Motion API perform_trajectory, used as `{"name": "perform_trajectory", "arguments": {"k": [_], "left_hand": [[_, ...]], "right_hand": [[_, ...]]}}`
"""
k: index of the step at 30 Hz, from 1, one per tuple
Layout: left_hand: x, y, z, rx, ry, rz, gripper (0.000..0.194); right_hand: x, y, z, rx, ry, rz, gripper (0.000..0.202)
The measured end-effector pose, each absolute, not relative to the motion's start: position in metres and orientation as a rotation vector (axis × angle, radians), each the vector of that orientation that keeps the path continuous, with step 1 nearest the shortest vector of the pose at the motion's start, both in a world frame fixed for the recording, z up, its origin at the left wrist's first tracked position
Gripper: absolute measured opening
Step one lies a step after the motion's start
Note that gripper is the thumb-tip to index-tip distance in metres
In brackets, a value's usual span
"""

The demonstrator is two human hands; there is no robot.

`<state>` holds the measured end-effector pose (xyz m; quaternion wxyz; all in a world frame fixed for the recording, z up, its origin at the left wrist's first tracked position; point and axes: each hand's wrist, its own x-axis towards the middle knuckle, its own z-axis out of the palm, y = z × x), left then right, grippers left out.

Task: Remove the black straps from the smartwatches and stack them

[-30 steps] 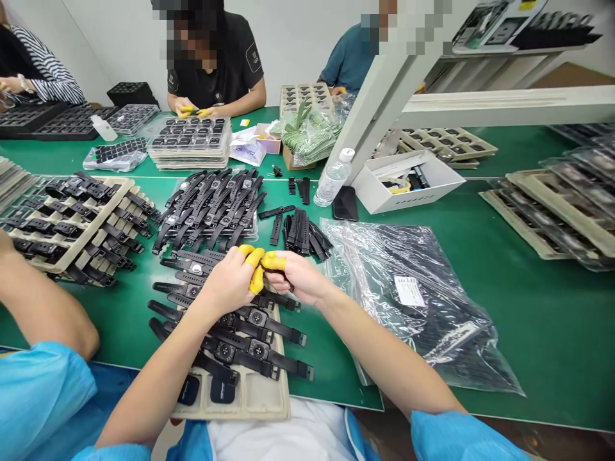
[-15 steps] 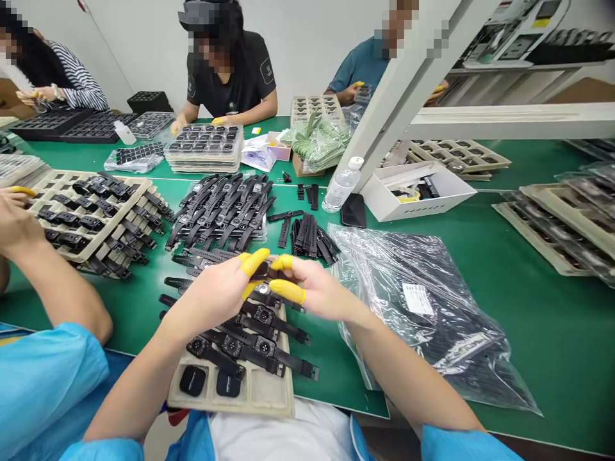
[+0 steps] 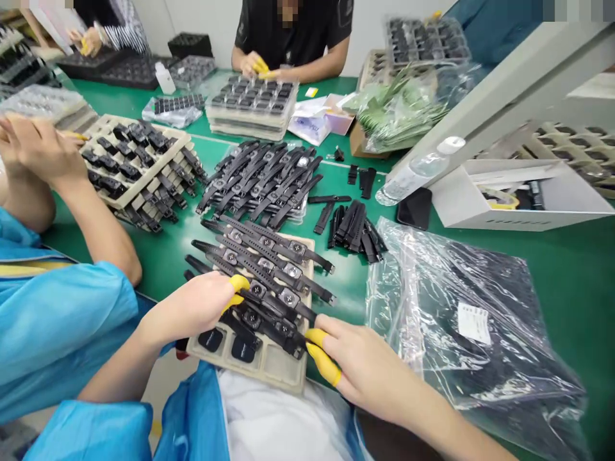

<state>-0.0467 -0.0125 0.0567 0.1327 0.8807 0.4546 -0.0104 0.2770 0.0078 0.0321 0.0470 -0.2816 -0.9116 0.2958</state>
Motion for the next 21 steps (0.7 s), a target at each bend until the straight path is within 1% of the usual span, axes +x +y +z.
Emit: {"name": "perform_trajectory", "arguments": {"k": [5,8,14,21], "left_hand": [[-0.027,-0.039,0.057,2.506,1.105,-0.066,0.024],[-0.017,-0.041,0.055,2.543,1.071,-0.068,0.026],[-0.003,-0.039,0.045,2.583,1.023,-0.133,0.019],[0.003,-0.040,0.026,2.610,0.994,-0.023,0.017]], "right_hand": [[0.295,-0.041,0.020,-0.788,-2.851,1.091,0.023],[0.298,-0.056,0.006,-0.789,-2.856,1.183,0.023],[0.307,-0.062,-0.008,-0.925,-2.840,1.189,0.018],[0.314,-0.059,-0.004,-1.013,-2.900,1.204,0.015]]}}
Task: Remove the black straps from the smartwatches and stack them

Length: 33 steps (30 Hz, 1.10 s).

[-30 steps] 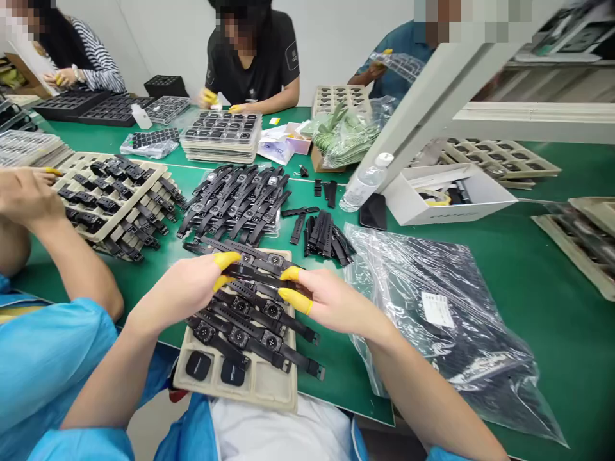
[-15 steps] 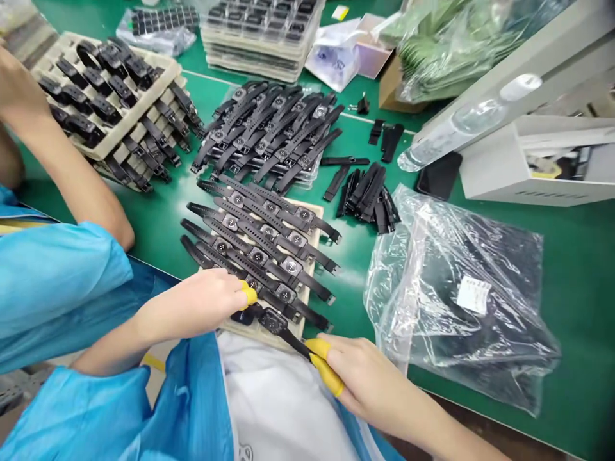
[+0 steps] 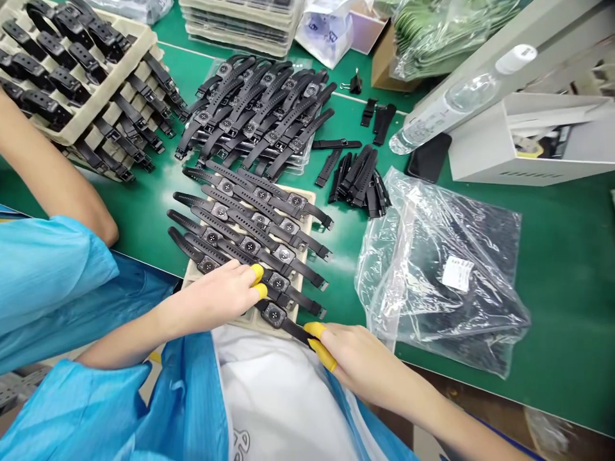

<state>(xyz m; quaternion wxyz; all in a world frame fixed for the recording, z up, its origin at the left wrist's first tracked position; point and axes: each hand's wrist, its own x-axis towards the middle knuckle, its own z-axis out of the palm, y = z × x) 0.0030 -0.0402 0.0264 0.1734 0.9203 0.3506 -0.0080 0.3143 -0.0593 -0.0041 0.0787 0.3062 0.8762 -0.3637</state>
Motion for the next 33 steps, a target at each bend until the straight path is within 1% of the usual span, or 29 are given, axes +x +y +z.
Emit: {"name": "perform_trajectory", "arguments": {"k": [3,6,8,10,12,15,18,20,24,27,30,33], "left_hand": [[-0.001,-0.041,0.018,2.689,1.057,0.045,0.017],[-0.008,-0.049,0.017,2.776,1.102,0.176,0.020],[-0.013,-0.060,0.020,2.784,1.106,0.171,0.022],[-0.015,-0.075,0.022,2.753,1.150,0.019,0.022],[-0.014,-0.091,0.024,2.726,1.252,-0.167,0.019],[-0.006,-0.107,0.022,2.688,1.433,-0.364,0.016],[0.004,-0.113,0.019,2.637,1.538,-0.461,0.017],[0.010,-0.112,0.018,2.606,1.563,-0.501,0.019],[0.015,-0.105,0.020,2.544,1.565,-0.570,0.017],[0.014,-0.100,0.023,2.504,1.507,-0.601,0.012],[0.013,-0.097,0.021,2.510,1.459,-0.590,0.015],[0.010,-0.096,0.013,2.577,1.444,-0.563,0.010]], "right_hand": [[0.315,-0.052,0.004,0.846,2.587,-1.044,0.013],[0.321,-0.034,0.019,0.842,2.564,-1.089,0.013],[0.328,-0.014,0.027,0.985,2.587,-1.183,0.018],[0.335,0.012,0.030,1.270,2.627,-1.277,0.026],[0.342,0.041,0.024,1.655,2.648,-1.151,0.030],[0.349,0.083,0.005,2.078,2.612,-0.773,0.034],[0.351,0.115,-0.015,2.187,2.459,-0.361,0.041],[0.349,0.128,-0.024,2.166,2.372,-0.234,0.044],[0.343,0.136,-0.033,2.117,2.275,-0.200,0.037],[0.342,0.137,-0.037,2.146,2.197,-0.211,0.035],[0.350,0.137,-0.039,2.255,2.209,-0.239,0.035],[0.364,0.136,-0.032,2.488,2.394,-0.250,0.029]]}}
